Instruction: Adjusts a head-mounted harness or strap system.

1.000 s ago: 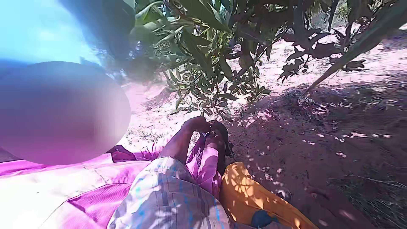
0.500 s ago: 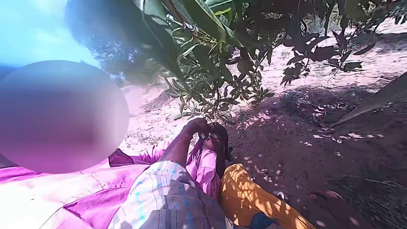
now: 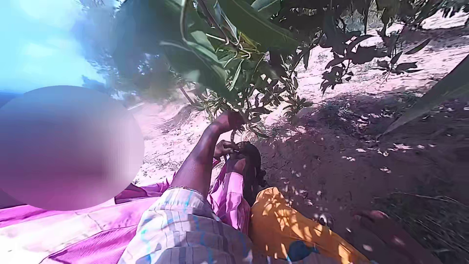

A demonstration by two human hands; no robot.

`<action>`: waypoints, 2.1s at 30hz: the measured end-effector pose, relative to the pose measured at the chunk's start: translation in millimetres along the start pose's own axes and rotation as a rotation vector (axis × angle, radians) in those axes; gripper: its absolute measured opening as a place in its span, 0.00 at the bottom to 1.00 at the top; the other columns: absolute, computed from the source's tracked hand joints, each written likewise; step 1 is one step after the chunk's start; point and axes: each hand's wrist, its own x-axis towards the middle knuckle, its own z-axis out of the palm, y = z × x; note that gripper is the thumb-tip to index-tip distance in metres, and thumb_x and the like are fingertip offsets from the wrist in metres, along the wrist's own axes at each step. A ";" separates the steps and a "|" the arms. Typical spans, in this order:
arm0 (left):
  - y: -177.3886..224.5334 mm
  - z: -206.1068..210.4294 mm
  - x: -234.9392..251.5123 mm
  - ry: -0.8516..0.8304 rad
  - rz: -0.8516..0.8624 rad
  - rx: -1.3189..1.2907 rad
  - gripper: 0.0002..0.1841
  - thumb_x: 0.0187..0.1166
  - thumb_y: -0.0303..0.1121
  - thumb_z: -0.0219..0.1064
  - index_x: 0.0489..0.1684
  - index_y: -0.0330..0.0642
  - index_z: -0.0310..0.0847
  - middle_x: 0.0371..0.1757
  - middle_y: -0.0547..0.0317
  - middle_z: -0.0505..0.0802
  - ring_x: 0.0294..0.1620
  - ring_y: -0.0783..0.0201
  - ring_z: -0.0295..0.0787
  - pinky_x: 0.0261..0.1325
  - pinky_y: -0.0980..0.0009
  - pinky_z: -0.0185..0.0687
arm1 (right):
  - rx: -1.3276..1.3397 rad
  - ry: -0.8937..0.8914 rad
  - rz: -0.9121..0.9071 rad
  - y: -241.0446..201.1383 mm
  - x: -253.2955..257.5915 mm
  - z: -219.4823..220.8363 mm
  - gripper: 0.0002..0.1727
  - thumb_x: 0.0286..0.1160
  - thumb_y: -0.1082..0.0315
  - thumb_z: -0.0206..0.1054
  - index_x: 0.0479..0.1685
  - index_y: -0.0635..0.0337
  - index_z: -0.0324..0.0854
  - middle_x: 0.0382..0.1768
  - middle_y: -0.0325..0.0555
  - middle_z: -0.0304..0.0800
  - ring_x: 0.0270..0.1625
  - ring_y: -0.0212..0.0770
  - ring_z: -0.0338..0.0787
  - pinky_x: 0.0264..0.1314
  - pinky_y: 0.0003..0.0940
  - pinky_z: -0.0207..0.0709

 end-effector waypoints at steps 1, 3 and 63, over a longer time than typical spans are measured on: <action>16.7 -8.1 -8.0 0.005 0.114 0.007 0.13 0.89 0.27 0.56 0.58 0.24 0.79 0.50 0.41 0.87 0.50 0.56 0.85 0.62 0.61 0.79 | 0.014 -0.076 0.154 -24.8 -2.8 -9.1 0.19 0.92 0.69 0.54 0.68 0.72 0.83 0.58 0.67 0.90 0.57 0.52 0.89 0.68 0.45 0.75; 19.6 -4.8 8.8 0.144 0.556 -0.123 0.12 0.84 0.26 0.62 0.47 0.20 0.83 0.36 0.37 0.90 0.33 0.57 0.87 0.40 0.61 0.84 | 0.066 -0.107 0.349 -30.1 4.6 -9.7 0.19 0.93 0.69 0.53 0.73 0.66 0.81 0.64 0.61 0.87 0.63 0.49 0.86 0.72 0.43 0.71; -145.9 85.1 21.4 0.081 0.456 0.590 0.09 0.78 0.24 0.67 0.49 0.40 0.93 0.69 0.46 0.88 0.76 0.38 0.76 0.74 0.36 0.66 | 0.018 -0.097 0.318 57.6 23.5 7.1 0.18 0.92 0.65 0.55 0.65 0.70 0.83 0.60 0.67 0.86 0.61 0.53 0.83 0.69 0.51 0.70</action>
